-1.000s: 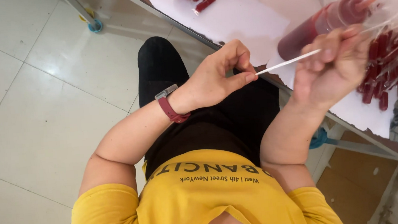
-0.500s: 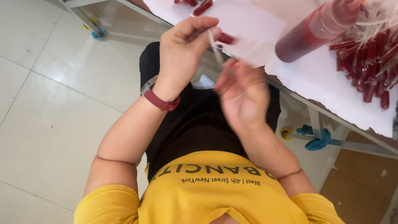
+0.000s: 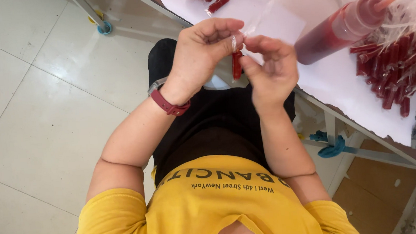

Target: The person places a stool by a table, sits down, and ties small plastic bags filled with red liquid using thin plastic ties by hand.

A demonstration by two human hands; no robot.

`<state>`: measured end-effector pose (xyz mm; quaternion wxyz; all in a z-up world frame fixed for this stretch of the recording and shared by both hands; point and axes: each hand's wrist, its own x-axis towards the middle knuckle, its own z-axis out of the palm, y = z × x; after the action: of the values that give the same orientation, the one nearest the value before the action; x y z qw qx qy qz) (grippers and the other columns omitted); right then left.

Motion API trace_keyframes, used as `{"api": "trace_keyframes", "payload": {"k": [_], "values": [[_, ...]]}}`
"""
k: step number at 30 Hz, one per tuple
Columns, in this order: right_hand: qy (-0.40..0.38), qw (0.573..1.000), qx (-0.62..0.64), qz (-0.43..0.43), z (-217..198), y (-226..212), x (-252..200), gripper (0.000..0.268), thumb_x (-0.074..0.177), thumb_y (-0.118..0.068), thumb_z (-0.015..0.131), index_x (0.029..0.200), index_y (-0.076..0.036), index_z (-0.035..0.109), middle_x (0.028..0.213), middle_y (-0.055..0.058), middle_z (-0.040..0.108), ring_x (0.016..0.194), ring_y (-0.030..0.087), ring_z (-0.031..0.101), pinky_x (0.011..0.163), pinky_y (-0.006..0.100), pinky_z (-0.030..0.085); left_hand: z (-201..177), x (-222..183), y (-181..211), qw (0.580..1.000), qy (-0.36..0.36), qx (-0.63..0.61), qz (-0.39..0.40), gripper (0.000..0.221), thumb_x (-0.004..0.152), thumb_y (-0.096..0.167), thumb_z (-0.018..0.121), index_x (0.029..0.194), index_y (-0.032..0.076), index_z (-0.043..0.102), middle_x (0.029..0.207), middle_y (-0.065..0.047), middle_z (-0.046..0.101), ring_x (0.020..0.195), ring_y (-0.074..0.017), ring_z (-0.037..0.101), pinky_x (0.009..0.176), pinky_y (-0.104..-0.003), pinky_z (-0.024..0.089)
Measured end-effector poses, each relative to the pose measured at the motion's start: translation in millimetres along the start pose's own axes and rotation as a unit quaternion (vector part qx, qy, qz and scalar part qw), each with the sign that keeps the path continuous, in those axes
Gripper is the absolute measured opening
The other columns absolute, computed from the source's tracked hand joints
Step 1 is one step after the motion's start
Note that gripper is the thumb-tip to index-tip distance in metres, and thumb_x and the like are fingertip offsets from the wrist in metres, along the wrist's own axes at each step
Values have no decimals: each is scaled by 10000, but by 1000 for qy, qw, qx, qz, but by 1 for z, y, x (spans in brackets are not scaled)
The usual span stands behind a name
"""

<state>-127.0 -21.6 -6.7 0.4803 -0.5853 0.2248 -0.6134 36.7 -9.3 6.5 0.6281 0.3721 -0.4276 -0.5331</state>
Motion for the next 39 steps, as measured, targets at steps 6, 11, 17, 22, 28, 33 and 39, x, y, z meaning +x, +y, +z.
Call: {"api": "trace_keyframes", "payload": {"k": [6, 11, 17, 22, 28, 33, 39], "values": [[2, 893, -396, -215, 12, 0, -1, 235, 889, 125, 796, 1050, 14, 665, 1202, 152, 605, 1106, 282, 611, 969, 370, 525, 3, 4, -15, 996, 9, -72, -47, 201, 976, -1, 689, 1166, -46, 732, 1059, -102, 769, 970, -136, 730, 900, -274, 608], [44, 996, -73, 15, 2, 3, 3, 96, 956, 110, 679, 978, 18, 660, 1148, 83, 600, 998, 198, 628, 868, 331, 557, 0, 3, -18, 998, -33, -42, 16, 157, 986, -41, 730, 1140, -60, 708, 1046, -88, 739, 968, -136, 705, 913, -290, 599], [10, 994, -10, 105, -10, -3, 10, 86, 981, 112, 698, 990, 42, 650, 1156, 68, 602, 996, 146, 612, 905, 278, 535, -15, 6, -6, 989, -136, -34, 57, 299, 1084, -11, 666, 1371, 19, 589, 1105, -70, 755, 1001, -114, 708, 987, -273, 580], [-23, 994, -51, 97, -14, -13, 6, 123, 991, 104, 683, 1098, 49, 710, 1184, 86, 631, 1034, 154, 635, 922, 277, 535, -3, -6, -5, 965, -58, 194, 167, 268, 1064, -29, 681, 1312, 18, 588, 1070, -51, 777, 1018, -108, 742, 908, -256, 608], [-38, 998, -33, 30, -15, -7, 4, 57, 1040, 40, 712, 1096, 40, 698, 1220, 66, 599, 1071, 135, 596, 959, 263, 523, 11, 1, -24, 994, -9, -23, 106, 231, 1031, -67, 673, 1172, 16, 510, 1068, -36, 680, 1014, -99, 694, 913, -257, 594], [-50, 991, -14, 127, -14, 0, 7, 85, 1025, -93, 744, 1005, -14, 717, 1250, 56, 606, 1007, 165, 617, 877, 284, 539, 8, -6, -28, 995, -51, 3, 86, 135, 1069, -34, 606, 1129, 32, 504, 1058, -31, 598, 914, -66, 615, 814, -233, 537], [-42, 938, 308, 152, -16, 5, 7, 106, 1012, -152, 745, 1107, -104, 754, 1300, 78, 608, 1066, 191, 637, 856, 273, 534, 9, -4, -16, 981, -99, -163, -27, 109, 1072, -11, 516, 1024, 17, 610, 961, -65, 653, 878, -125, 636, 822, -268, 532]]}}
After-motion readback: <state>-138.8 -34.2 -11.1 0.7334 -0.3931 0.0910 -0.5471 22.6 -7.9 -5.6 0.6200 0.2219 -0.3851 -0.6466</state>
